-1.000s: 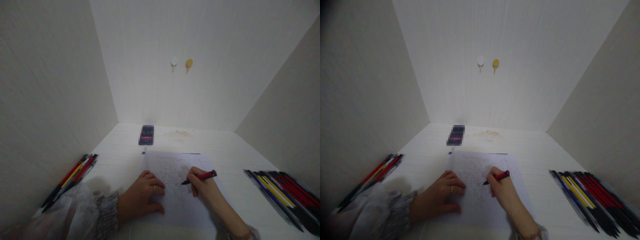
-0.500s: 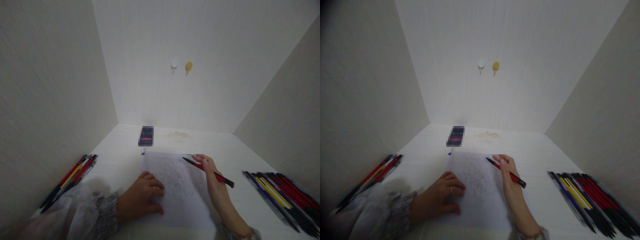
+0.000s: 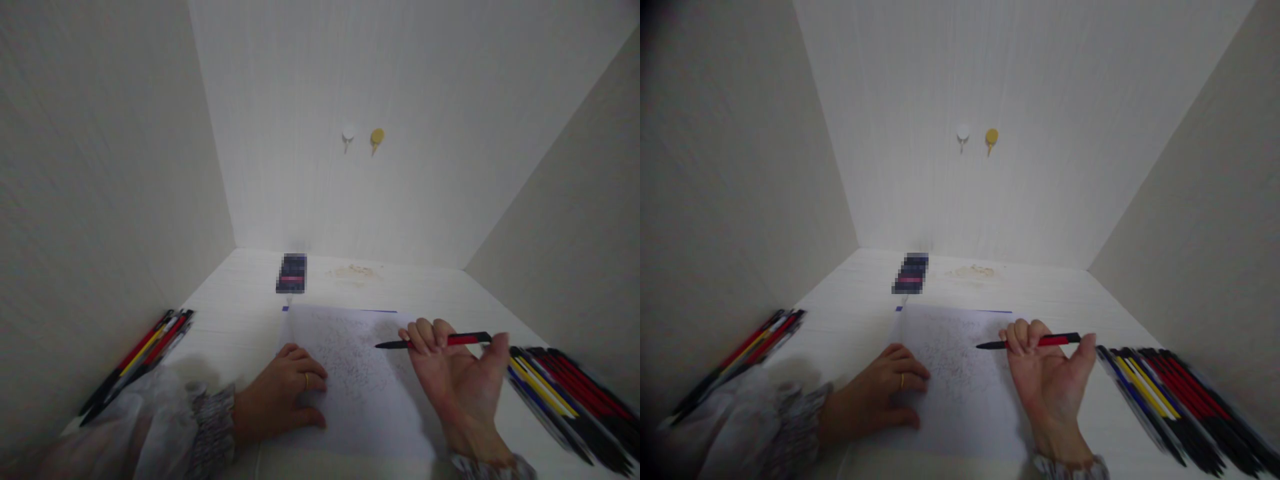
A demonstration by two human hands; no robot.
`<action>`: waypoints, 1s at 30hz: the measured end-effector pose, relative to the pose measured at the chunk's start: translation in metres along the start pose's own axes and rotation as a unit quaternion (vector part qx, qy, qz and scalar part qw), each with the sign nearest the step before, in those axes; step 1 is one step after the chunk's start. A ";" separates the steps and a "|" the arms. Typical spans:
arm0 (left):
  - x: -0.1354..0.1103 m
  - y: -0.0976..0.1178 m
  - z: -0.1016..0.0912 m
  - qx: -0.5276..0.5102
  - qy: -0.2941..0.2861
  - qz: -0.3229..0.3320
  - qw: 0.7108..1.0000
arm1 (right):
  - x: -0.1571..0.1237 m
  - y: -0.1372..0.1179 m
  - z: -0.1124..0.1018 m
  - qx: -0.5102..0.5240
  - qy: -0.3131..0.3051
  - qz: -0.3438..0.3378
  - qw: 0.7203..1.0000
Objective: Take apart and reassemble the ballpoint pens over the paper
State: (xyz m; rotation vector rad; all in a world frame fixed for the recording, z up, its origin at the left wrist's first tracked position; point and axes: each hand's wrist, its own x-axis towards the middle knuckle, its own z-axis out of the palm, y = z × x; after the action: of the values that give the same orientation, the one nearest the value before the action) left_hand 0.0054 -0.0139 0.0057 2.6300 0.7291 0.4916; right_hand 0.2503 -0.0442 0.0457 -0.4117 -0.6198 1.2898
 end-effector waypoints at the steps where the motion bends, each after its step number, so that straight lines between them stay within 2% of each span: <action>1: 0.000 0.000 0.000 0.000 0.001 0.000 1.000 | -0.001 0.000 0.000 0.006 -0.003 0.001 1.000; 8: 0.000 0.002 -0.001 0.002 0.004 -0.006 1.000 | -0.003 0.003 0.003 0.008 -0.012 -0.009 1.000; 14: -0.001 0.002 -0.001 0.002 0.004 0.000 1.000 | -0.002 0.005 0.005 -0.001 0.015 -0.011 1.000; 16: -0.001 0.002 -0.001 0.003 0.004 0.000 1.000 | 0.000 0.007 0.003 -0.019 0.016 0.019 1.000; 19: -0.001 0.003 -0.001 0.007 0.008 -0.004 1.000 | 0.002 0.012 -0.003 -0.075 0.023 0.117 0.990; 21: 0.000 0.004 -0.002 0.007 0.006 -0.002 1.000 | 0.002 0.016 -0.006 -0.137 0.033 0.182 0.973; 23: 0.000 0.005 -0.002 0.007 0.005 0.002 1.000 | 0.001 0.019 -0.011 -0.224 0.040 0.205 0.952; 25: 0.000 0.005 -0.003 0.009 0.008 0.006 1.000 | 0.002 0.018 -0.020 -0.341 0.046 0.174 0.923; 27: -0.001 0.004 -0.003 0.011 0.011 0.014 1.000 | 0.004 0.010 -0.035 -0.488 0.070 0.119 0.862; 28: -0.001 0.003 -0.003 0.011 0.010 0.020 1.000 | 0.004 0.003 -0.044 -0.570 0.090 0.098 0.811; 29: 0.000 0.001 -0.003 0.011 0.010 0.027 1.000 | 0.005 -0.005 -0.054 -0.655 0.120 0.075 0.743; 30: 0.000 0.000 -0.003 0.009 0.011 0.032 0.999 | 0.004 -0.014 -0.064 -0.737 0.138 0.050 0.660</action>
State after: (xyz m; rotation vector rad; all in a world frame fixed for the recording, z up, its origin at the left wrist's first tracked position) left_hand 0.0040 -0.0135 0.0082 2.6759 0.6608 0.5338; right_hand 0.3025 -0.0401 0.0057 -1.9620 -1.3116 0.4921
